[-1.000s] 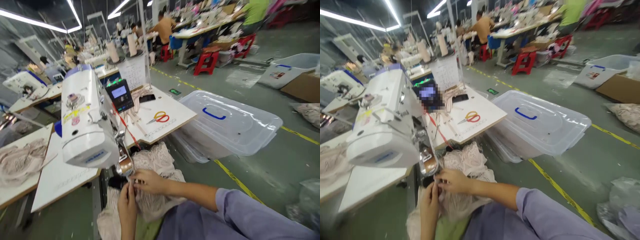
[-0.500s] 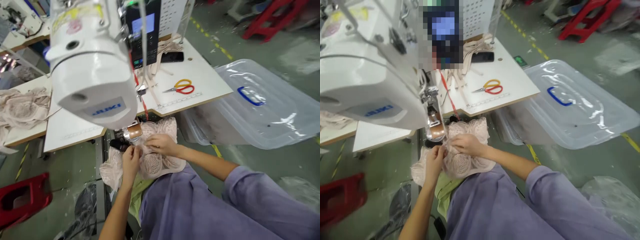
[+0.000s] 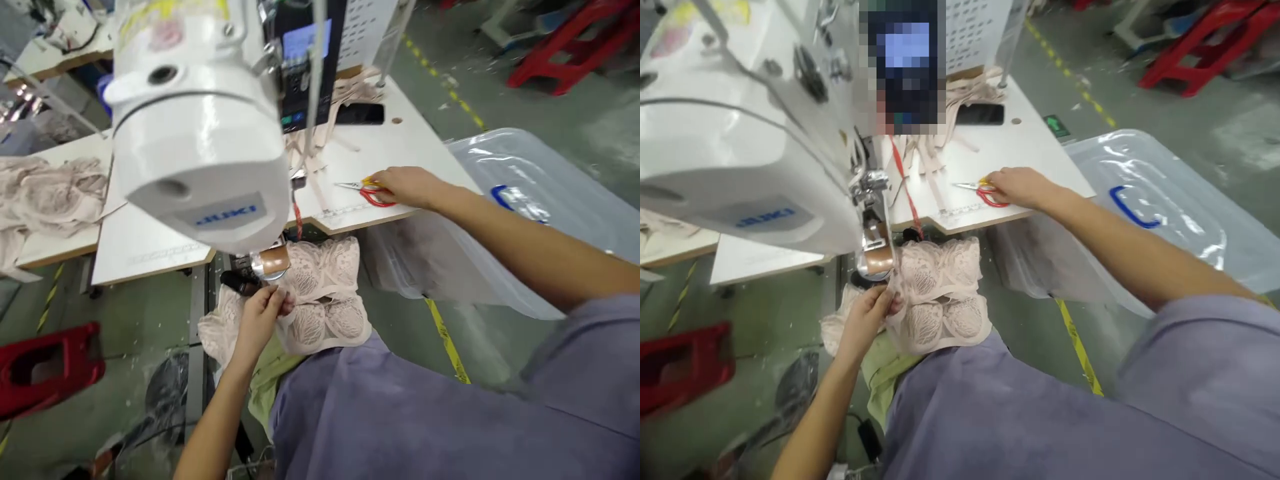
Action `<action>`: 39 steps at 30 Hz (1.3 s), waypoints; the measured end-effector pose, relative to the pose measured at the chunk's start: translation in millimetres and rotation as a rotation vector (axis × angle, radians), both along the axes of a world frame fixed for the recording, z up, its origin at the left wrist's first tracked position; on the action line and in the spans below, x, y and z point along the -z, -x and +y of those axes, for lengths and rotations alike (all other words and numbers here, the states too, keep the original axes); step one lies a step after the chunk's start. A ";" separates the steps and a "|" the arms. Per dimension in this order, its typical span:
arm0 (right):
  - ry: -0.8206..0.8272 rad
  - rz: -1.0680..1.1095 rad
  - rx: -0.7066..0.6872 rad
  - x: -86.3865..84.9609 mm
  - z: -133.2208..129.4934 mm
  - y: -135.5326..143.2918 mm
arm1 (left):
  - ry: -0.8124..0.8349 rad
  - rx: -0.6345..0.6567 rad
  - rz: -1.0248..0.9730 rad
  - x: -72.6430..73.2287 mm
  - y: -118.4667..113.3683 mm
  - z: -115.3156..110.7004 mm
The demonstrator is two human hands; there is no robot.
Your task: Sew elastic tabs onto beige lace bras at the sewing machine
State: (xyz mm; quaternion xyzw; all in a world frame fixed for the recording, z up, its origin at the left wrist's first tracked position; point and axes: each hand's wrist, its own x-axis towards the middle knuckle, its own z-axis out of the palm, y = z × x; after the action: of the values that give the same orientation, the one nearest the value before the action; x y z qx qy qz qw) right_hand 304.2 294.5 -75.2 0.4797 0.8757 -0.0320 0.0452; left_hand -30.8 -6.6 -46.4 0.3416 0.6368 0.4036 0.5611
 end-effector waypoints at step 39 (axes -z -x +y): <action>0.530 0.909 -0.103 1.7 -252.9 129.5 | -0.062 -0.016 0.100 -14.8 15.0 -6.1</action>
State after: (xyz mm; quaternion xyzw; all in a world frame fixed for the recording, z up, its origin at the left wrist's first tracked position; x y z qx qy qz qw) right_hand 174.7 41.7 -76.9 0.3461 0.7912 -0.4548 -0.2176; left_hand -45.7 -12.7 -31.6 0.3735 0.6540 0.4099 0.5145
